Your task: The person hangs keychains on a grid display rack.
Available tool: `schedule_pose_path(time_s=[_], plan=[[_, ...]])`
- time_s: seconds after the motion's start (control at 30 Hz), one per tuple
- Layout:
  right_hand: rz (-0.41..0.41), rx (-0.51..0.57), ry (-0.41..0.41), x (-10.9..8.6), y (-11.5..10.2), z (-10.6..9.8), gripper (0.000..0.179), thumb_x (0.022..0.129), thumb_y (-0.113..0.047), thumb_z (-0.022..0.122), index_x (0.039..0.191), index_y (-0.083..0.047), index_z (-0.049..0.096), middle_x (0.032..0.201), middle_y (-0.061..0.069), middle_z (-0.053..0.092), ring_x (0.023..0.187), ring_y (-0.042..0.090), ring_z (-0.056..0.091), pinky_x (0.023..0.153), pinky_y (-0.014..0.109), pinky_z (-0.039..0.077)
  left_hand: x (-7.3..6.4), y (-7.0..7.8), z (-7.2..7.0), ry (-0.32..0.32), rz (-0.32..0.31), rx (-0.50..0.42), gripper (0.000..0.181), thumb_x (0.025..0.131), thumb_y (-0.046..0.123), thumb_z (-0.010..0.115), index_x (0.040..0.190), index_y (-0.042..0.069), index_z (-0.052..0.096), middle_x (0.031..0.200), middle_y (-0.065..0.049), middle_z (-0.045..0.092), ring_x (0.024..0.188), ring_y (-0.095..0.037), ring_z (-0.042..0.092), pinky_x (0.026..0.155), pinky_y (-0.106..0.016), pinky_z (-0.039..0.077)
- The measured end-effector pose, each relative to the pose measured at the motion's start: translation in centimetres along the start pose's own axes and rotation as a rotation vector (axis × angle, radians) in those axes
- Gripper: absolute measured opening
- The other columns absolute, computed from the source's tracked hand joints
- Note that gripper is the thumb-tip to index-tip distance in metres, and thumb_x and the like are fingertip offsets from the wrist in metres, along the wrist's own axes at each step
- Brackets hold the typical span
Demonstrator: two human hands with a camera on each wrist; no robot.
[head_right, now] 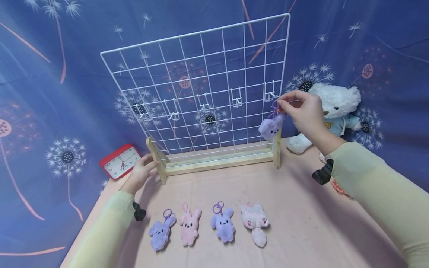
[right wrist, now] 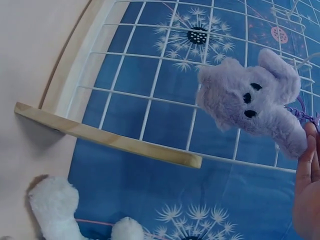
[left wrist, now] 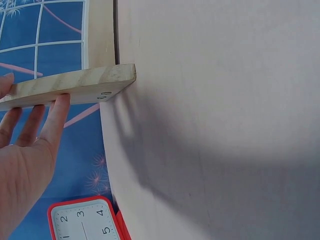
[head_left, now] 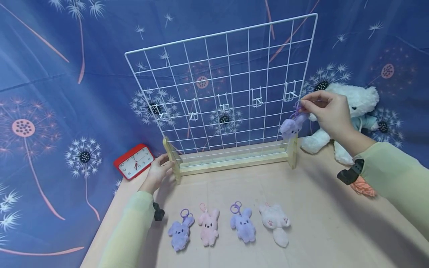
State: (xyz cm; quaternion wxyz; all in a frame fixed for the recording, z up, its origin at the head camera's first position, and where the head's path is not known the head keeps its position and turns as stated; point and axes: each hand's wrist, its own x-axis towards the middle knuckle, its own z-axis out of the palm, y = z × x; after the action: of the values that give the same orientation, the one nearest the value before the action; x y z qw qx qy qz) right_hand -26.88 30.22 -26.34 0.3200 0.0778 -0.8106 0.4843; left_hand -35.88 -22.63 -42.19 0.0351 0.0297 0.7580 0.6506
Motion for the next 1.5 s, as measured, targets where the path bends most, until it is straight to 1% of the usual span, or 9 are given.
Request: schedule_pose_path(time_s=[0.2, 0.33, 0.43, 0.53, 0.7, 0.93, 1.1, 1.3, 1.5], plan=[[-0.010, 0.092, 0.022, 0.8, -0.2, 0.1, 0.023, 0.098, -0.013, 0.070, 0.114, 0.003, 0.072, 0.096, -0.009, 0.071, 0.082, 0.002, 0.070, 0.076, 0.010, 0.054, 0.0, 0.0, 0.0, 0.004, -0.008, 0.002, 0.056, 0.102, 0.003, 0.059, 0.153, -0.002, 0.039, 0.150, -0.024, 0.045, 0.134, -0.031, 0.047, 0.111, -0.044, 0.044], [0.012, 0.111, 0.037, 1.2, -0.2, 0.2, 0.023, 0.098, -0.013, 0.069, 0.114, 0.003, 0.072, 0.097, -0.008, 0.071, 0.084, 0.003, 0.070, 0.077, 0.010, 0.054, 0.0, 0.1, 0.0, 0.005, -0.017, 0.012, 0.056, 0.102, 0.005, 0.060, 0.153, -0.001, 0.039, 0.151, -0.023, 0.044, 0.135, -0.031, 0.045, 0.112, -0.045, 0.042], [0.019, 0.101, 0.045, 1.4, -0.2, 0.3, 0.022, 0.098, -0.014, 0.069, 0.114, 0.001, 0.072, 0.096, -0.009, 0.070, 0.084, 0.002, 0.069, 0.076, 0.009, 0.053, 0.0, 0.1, 0.0, 0.004, -0.017, 0.011, 0.056, 0.102, 0.005, 0.060, 0.153, -0.001, 0.039, 0.151, -0.023, 0.044, 0.136, -0.032, 0.045, 0.113, -0.046, 0.041], [0.009, 0.091, 0.047, 1.6, -0.1, 0.4, 0.021, 0.098, -0.014, 0.069, 0.113, 0.001, 0.072, 0.095, -0.010, 0.070, 0.083, 0.002, 0.069, 0.077, 0.009, 0.053, 0.2, -0.1, -0.1, 0.004, -0.013, 0.012, 0.056, 0.102, 0.005, 0.060, 0.153, -0.001, 0.039, 0.151, -0.024, 0.045, 0.136, -0.033, 0.045, 0.111, -0.046, 0.043], [0.011, 0.083, 0.034, 2.0, 0.2, 0.7, 0.020, 0.099, -0.014, 0.068, 0.113, -0.001, 0.073, 0.096, -0.011, 0.069, 0.083, 0.001, 0.069, 0.076, 0.009, 0.053, 0.4, -0.5, -0.3, 0.020, 0.021, 0.058, 0.053, 0.100, 0.002, 0.061, 0.150, -0.003, 0.043, 0.148, -0.025, 0.048, 0.134, -0.033, 0.048, 0.107, -0.040, 0.048], [0.055, 0.049, 0.020, 2.2, 0.5, 1.2, 0.022, 0.101, -0.014, 0.065, 0.118, 0.000, 0.071, 0.098, -0.013, 0.066, 0.085, -0.001, 0.068, 0.075, 0.008, 0.052, 0.6, -0.7, -0.4, 0.022, 0.049, 0.089, 0.054, 0.101, 0.004, 0.061, 0.151, -0.003, 0.043, 0.148, -0.025, 0.048, 0.136, -0.036, 0.047, 0.111, -0.045, 0.043], [0.051, 0.055, 0.028, 2.4, 0.7, 1.4, 0.023, 0.100, -0.015, 0.067, 0.116, 0.000, 0.071, 0.097, -0.011, 0.067, 0.084, -0.001, 0.068, 0.075, 0.008, 0.052, 0.7, -0.5, -0.3, 0.033, 0.061, 0.112, 0.052, 0.100, 0.003, 0.062, 0.149, -0.002, 0.044, 0.148, -0.025, 0.048, 0.136, -0.036, 0.046, 0.112, -0.046, 0.042], [0.060, 0.021, 0.030, 2.7, 0.9, 1.7, 0.025, 0.100, -0.018, 0.067, 0.117, 0.000, 0.071, 0.098, -0.012, 0.067, 0.083, -0.002, 0.067, 0.074, 0.008, 0.052, 0.5, -0.4, -0.2, 0.027, 0.052, 0.085, 0.053, 0.100, 0.001, 0.061, 0.149, -0.004, 0.043, 0.148, -0.026, 0.047, 0.137, -0.036, 0.046, 0.112, -0.047, 0.042], [0.054, 0.017, 0.025, 3.2, 1.0, 2.1, 0.025, 0.100, -0.020, 0.067, 0.117, -0.002, 0.071, 0.103, -0.009, 0.067, 0.085, -0.001, 0.067, 0.075, 0.009, 0.052, 0.4, -0.4, -0.3, 0.030, 0.042, 0.083, 0.054, 0.100, 0.002, 0.061, 0.150, -0.003, 0.043, 0.148, -0.025, 0.047, 0.137, -0.035, 0.045, 0.111, -0.046, 0.043]])
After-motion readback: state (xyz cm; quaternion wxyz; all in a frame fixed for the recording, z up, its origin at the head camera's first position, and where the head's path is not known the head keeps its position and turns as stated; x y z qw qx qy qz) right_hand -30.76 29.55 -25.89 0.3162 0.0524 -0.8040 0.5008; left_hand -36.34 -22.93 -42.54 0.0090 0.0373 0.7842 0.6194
